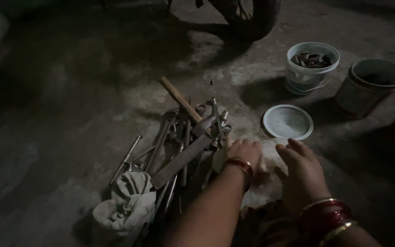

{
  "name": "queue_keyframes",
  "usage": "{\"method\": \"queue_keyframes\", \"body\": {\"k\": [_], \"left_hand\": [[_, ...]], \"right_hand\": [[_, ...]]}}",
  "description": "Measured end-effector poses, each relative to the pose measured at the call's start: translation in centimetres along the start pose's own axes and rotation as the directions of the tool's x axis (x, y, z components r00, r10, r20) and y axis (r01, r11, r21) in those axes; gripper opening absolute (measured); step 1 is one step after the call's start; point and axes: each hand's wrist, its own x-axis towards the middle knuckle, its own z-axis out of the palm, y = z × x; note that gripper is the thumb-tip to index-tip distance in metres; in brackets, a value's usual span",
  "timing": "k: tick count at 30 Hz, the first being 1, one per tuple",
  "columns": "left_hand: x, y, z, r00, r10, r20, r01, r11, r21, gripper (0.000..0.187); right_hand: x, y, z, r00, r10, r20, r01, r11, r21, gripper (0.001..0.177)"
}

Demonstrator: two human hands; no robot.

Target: The person organizes tools by picking up metal rods, wrenches, and hardware from the floor and placing them into a black storage box by hand.

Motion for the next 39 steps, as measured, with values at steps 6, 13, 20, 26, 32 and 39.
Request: {"method": "queue_keyframes", "body": {"k": [6, 13, 20, 26, 32, 39], "left_hand": [[-2.0, 4.9, -9.2, 0.96, 0.195, 0.199, -0.222, 0.967, 0.125, 0.072], [-3.6, 10.2, -12.3, 0.917, 0.394, 0.068, -0.4, 0.901, 0.167, 0.051], [-4.5, 16.9, -14.3, 0.774, 0.632, -0.036, -0.625, 0.772, 0.116, 0.051], [-6.6, 24.5, -16.4, 0.726, 0.686, -0.051, -0.674, 0.724, 0.146, 0.058], [-7.6, 31.1, -16.9, 0.659, 0.752, -0.013, -0.752, 0.659, 0.024, 0.049], [-7.8, 37.7, -18.4, 0.507, 0.86, -0.054, -0.86, 0.509, 0.04, 0.062]], "right_hand": [[0.8, 0.3, -1.6, 0.899, -0.439, 0.004, 0.321, 0.651, -0.688, 0.083], [-2.1, -4.5, -9.1, 0.703, -0.595, 0.39, 0.082, -0.477, -0.875, 0.1], [-4.2, -10.4, -17.5, 0.85, -0.455, 0.266, -0.016, -0.527, -0.85, 0.053], [-6.4, -12.9, -25.4, 0.786, -0.57, 0.238, -0.132, -0.532, -0.836, 0.035], [-10.0, -15.6, -31.5, 0.708, -0.672, 0.217, -0.227, -0.507, -0.832, 0.034], [-11.8, -18.7, -37.7, 0.627, -0.756, 0.189, -0.283, -0.447, -0.849, 0.04]]}}
